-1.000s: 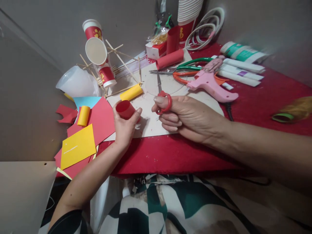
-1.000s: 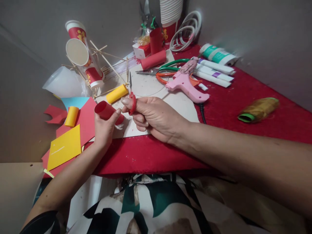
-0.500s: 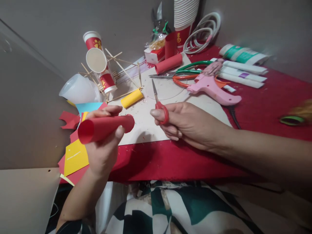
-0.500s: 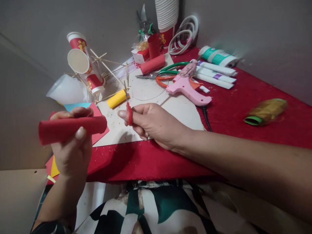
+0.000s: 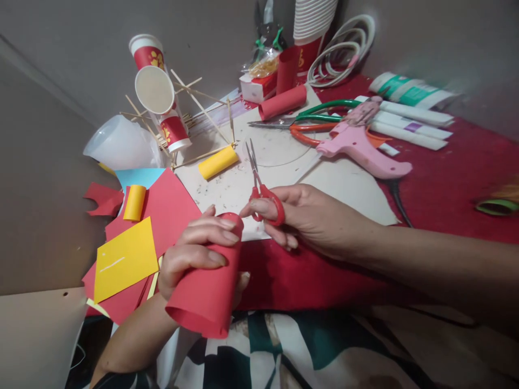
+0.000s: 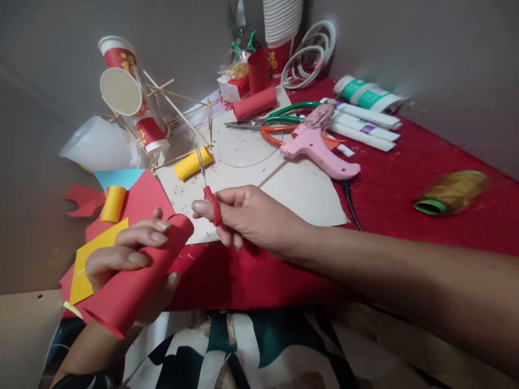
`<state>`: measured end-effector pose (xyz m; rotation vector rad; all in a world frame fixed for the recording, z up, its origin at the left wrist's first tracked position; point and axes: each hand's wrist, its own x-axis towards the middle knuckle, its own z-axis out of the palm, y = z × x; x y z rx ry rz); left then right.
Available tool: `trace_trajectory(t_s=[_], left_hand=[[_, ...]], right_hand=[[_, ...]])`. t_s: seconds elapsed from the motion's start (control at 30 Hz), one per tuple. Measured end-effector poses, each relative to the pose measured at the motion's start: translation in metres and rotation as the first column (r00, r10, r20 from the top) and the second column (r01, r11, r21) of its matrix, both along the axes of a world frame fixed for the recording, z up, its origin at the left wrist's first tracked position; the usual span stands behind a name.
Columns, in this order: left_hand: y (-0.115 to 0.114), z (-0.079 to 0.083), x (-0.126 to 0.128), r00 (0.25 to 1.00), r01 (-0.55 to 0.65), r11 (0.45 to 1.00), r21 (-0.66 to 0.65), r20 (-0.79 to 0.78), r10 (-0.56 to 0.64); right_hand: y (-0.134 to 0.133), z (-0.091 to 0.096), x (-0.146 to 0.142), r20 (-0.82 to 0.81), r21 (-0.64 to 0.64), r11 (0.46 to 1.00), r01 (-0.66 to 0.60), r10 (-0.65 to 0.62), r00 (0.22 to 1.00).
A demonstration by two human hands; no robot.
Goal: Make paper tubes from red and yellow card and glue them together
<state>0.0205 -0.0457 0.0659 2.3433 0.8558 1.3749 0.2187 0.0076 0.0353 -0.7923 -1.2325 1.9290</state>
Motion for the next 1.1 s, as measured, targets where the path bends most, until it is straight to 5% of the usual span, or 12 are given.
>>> trace_trajectory(t_s=[0.33,0.5,0.7,0.93,1.1], left_hand=[[0.012,-0.018,-0.008,0.974,0.151,0.877,-0.455,0.22,-0.053],[0.017,-0.019,-0.006,0.953,0.18,0.836,-0.518,0.304,-0.017],[0.024,-0.024,0.0,0.947,0.225,0.795,-0.563,0.319,-0.043],[0.022,-0.025,0.011,0.973,0.178,0.808,-0.561,0.222,-0.06],[0.014,-0.02,0.029,0.981,0.01,0.817,-0.577,0.162,0.102]], right_hand=[[0.002,0.002,-0.002,0.052,-0.029,0.993,0.113,-0.112,0.992],[0.003,-0.001,-0.003,-0.025,-0.215,0.971,0.103,-0.111,0.994],[0.0,-0.003,-0.008,-0.288,-0.475,0.879,-0.033,-0.12,0.95],[-0.003,0.002,-0.009,-0.427,-0.496,0.853,-0.159,-0.081,0.901],[-0.001,0.001,-0.008,-0.46,-0.497,0.865,-0.072,-0.191,0.867]])
